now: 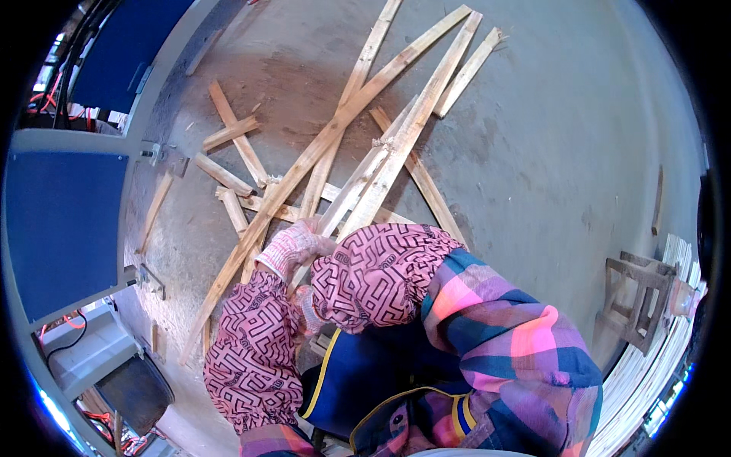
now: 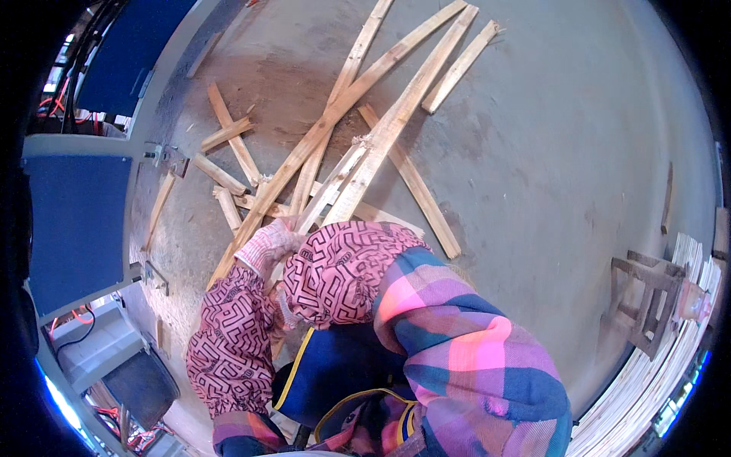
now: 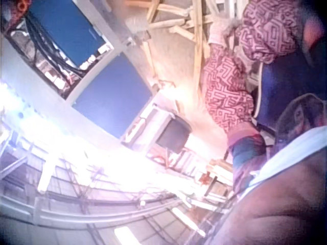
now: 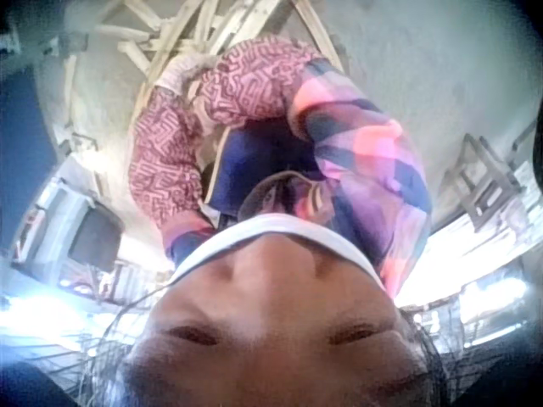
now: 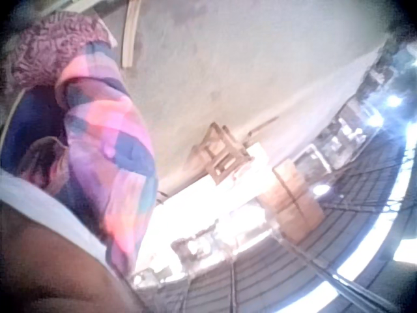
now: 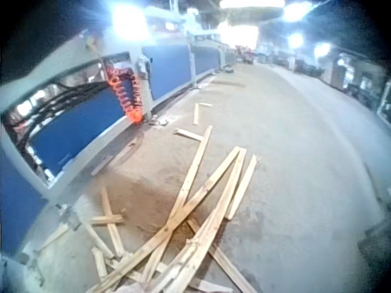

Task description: The person sorts through a pile of wooden planks and scraps on the floor of a workshop. They pick up individual pieces, inspect them, and place them into a neat stack or discard them to the side. The person wears pink patterned gloves and a blue apron while performing the task.

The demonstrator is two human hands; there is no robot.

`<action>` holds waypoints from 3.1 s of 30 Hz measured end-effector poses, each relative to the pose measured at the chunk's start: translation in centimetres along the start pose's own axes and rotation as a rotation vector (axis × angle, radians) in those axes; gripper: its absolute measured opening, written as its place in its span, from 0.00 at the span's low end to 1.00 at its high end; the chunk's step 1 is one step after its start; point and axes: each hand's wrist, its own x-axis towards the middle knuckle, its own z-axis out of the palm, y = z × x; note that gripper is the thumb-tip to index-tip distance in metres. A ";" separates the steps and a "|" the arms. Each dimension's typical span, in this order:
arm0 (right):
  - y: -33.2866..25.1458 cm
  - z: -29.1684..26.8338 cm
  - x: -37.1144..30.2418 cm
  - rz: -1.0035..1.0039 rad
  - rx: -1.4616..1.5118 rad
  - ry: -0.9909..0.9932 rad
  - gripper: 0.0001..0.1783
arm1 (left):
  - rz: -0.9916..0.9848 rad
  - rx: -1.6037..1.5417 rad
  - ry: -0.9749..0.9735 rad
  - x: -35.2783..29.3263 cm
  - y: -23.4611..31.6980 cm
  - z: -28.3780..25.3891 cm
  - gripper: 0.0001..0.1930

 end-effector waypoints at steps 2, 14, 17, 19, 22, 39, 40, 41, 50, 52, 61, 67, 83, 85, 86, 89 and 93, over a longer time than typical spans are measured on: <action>-0.1 1.6 2.2 -0.056 -0.041 0.046 0.22 | -0.046 -0.145 0.094 -0.8 -1.3 -0.2 0.28; -4.0 -5.6 -2.0 -0.100 -0.122 -0.075 0.25 | 0.144 -0.446 0.179 -12.2 -10.9 -6.7 0.16; -3.5 -4.5 -3.7 -0.216 -0.161 0.124 0.20 | 0.165 -0.740 0.009 -12.5 -14.0 -2.7 0.23; -3.0 -4.0 -4.8 -0.371 -0.184 0.451 0.12 | 0.384 -0.771 -0.014 -12.2 -14.3 1.3 0.24; 1.6 -6.6 -8.9 -0.394 -0.255 0.797 0.11 | 0.438 -0.788 0.048 -12.6 -18.9 4.9 0.26; 22.5 -7.2 -21.1 0.932 -0.429 0.474 0.31 | -0.166 -0.015 0.005 -11.4 -14.3 6.9 0.39; 22.7 -7.0 -20.7 0.973 -0.388 0.537 0.31 | -0.118 -0.038 -0.003 -11.2 -15.3 6.9 0.32; 23.1 -7.2 -20.7 0.959 -0.442 0.505 0.31 | -0.070 -0.075 -0.009 -11.4 -15.2 6.8 0.30; 20.5 -7.3 -15.7 1.005 -0.355 0.242 0.31 | -0.069 -0.244 0.028 -14.2 -16.6 6.9 0.22; 19.1 -5.3 -17.3 0.891 -0.399 0.305 0.32 | -0.015 -0.228 -0.038 -13.1 -19.3 6.4 0.22; 15.8 -12.9 -26.8 0.648 -0.389 0.307 0.21 | 0.229 -0.141 -0.179 -5.3 -25.4 7.7 0.23; 20.5 -7.6 -36.0 1.207 -0.453 0.007 0.24 | 0.003 -0.041 -0.099 -10.5 -18.8 3.8 0.30; 12.9 -8.3 -19.1 0.766 -0.175 0.306 0.22 | 0.219 -1.420 0.433 -9.3 -16.1 -1.7 0.39; 13.9 -6.4 -21.1 0.947 0.228 0.542 0.30 | 0.670 -0.910 0.207 -5.8 -13.4 -3.4 0.37; 14.5 -4.8 -20.9 0.876 0.470 0.689 0.32 | 0.618 -0.911 0.287 -4.4 -10.5 -3.3 0.36; 11.3 -3.8 -16.5 0.529 1.079 0.912 0.43 | 0.527 -0.906 0.488 3.4 -2.5 0.0 0.35; 12.1 -1.5 -13.8 0.318 1.377 0.901 0.46 | 0.439 0.558 0.762 10.9 -3.9 -0.2 0.31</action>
